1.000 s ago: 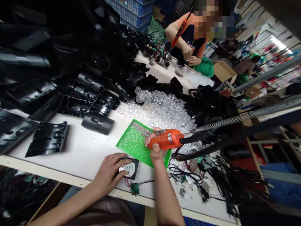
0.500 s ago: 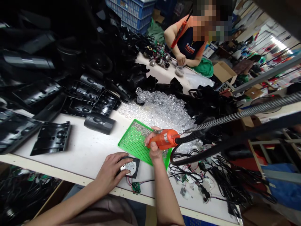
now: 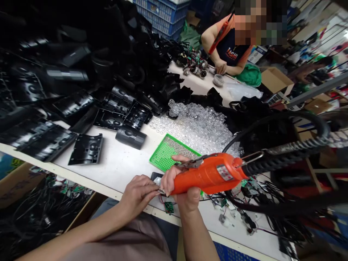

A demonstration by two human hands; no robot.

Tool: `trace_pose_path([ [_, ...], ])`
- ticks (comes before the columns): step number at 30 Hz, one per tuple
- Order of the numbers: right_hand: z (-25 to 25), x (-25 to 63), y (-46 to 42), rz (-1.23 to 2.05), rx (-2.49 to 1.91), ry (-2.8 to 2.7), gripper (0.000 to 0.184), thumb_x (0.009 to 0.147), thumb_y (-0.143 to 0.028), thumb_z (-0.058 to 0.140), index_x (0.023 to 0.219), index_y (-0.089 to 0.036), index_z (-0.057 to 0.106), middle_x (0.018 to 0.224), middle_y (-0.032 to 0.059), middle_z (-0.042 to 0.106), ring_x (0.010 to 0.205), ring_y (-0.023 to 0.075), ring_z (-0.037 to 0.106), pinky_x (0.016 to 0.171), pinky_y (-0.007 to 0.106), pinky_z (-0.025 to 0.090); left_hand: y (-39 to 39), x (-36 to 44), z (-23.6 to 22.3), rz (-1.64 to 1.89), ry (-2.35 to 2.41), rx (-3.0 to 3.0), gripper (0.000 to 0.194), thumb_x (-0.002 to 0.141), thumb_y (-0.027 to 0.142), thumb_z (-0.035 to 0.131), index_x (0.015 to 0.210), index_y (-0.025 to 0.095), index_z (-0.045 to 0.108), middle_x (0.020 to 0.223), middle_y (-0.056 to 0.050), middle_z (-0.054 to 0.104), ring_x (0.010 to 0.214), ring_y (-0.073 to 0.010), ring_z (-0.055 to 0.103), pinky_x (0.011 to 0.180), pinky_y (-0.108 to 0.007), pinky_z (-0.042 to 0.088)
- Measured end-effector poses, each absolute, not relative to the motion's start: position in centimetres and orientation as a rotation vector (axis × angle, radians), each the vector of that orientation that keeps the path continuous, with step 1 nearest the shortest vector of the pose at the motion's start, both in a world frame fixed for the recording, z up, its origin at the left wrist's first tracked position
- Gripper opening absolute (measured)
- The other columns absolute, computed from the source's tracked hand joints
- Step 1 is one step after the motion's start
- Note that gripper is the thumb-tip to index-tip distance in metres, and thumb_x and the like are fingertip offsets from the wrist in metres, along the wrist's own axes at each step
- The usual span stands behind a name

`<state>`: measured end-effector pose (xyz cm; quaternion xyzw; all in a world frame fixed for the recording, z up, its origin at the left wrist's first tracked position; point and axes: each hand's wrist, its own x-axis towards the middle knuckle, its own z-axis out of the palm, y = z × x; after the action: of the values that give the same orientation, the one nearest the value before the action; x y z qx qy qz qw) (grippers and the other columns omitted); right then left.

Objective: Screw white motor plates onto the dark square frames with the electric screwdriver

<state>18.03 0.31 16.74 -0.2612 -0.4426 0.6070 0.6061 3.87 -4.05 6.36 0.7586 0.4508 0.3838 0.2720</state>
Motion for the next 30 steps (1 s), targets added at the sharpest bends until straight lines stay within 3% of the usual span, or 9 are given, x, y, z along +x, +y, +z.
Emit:
trace_pose_path([
  [8, 17.3, 17.9, -0.9, 1.355, -0.608, -0.978, 0.056, 0.076, -0.069, 0.058, 0.112, -0.027, 0.061, 0.05, -0.0075, 0.045, 0.037, 0.0112, 0.039, 0.044, 0.029, 0.043, -4.7, 3.9, 6.7, 1.028, 1.125, 1.492, 0.035, 0.089, 0.052, 0.056, 0.088, 0.024, 0.077, 0.075, -0.004, 0.073, 0.074, -0.0175, 0.065, 0.069, -0.03, 0.051],
  [15, 16.9, 17.9, -1.5, 1.335, -0.619, -0.969, 0.055, 0.076, -0.07, 0.057, 0.112, -0.027, 0.061, 0.05, -0.0075, 0.045, 0.036, 0.011, 0.039, 0.043, 0.028, 0.041, -5.2, 4.3, 6.5, 1.081, 1.07, 1.535, 0.035, 0.092, 0.05, 0.052, 0.089, 0.025, 0.076, 0.074, -0.004, 0.072, 0.071, -0.0173, 0.063, 0.068, -0.032, 0.052],
  [19, 17.4, 18.6, -2.0, 1.3, -0.676, -0.98, 0.055, 0.074, -0.071, 0.059, 0.11, -0.029, 0.061, 0.05, -0.0074, 0.046, 0.034, 0.0113, 0.039, 0.042, 0.029, 0.04, -5.1, 3.6, 6.0, 1.042, 1.093, 1.843, 0.03, 0.092, 0.046, 0.055, 0.11, 0.027, 0.069, 0.091, -0.005, 0.071, 0.083, -0.0199, 0.062, 0.074, -0.036, 0.05],
  [22, 17.7, 19.8, -2.0, 1.161, -0.761, -0.996, 0.057, 0.072, -0.072, 0.06, 0.11, -0.029, 0.062, 0.048, -0.0067, 0.047, 0.035, 0.0123, 0.039, 0.042, 0.03, 0.041, -4.4, 3.2, 5.9, 1.009, 1.238, 2.021, 0.044, 0.089, 0.04, 0.061, 0.13, 0.025, 0.054, 0.11, -0.009, 0.065, 0.101, -0.0248, 0.058, 0.083, -0.04, 0.047],
  [26, 16.7, 21.0, -1.6, 1.04, -0.801, -1.017, 0.057, 0.073, -0.072, 0.058, 0.109, -0.029, 0.061, 0.048, -0.0068, 0.046, 0.035, 0.0128, 0.039, 0.041, 0.03, 0.04, -3.2, 3.5, 5.9, 0.899, 1.26, 2.117, 0.045, 0.088, 0.031, 0.059, 0.131, 0.022, 0.05, 0.117, -0.011, 0.06, 0.109, -0.0272, 0.054, 0.09, -0.043, 0.043],
  [30, 14.2, 20.9, -0.9, 1.043, -0.81, -1.026, 0.055, 0.072, -0.071, 0.059, 0.107, -0.029, 0.059, 0.049, -0.0076, 0.046, 0.035, 0.0127, 0.04, 0.041, 0.03, 0.041, -2.5, 4.3, 5.2, 0.833, 1.247, 2.158, 0.047, 0.085, 0.034, 0.064, 0.129, 0.02, 0.053, 0.118, -0.011, 0.06, 0.11, -0.0284, 0.054, 0.091, -0.045, 0.042],
])
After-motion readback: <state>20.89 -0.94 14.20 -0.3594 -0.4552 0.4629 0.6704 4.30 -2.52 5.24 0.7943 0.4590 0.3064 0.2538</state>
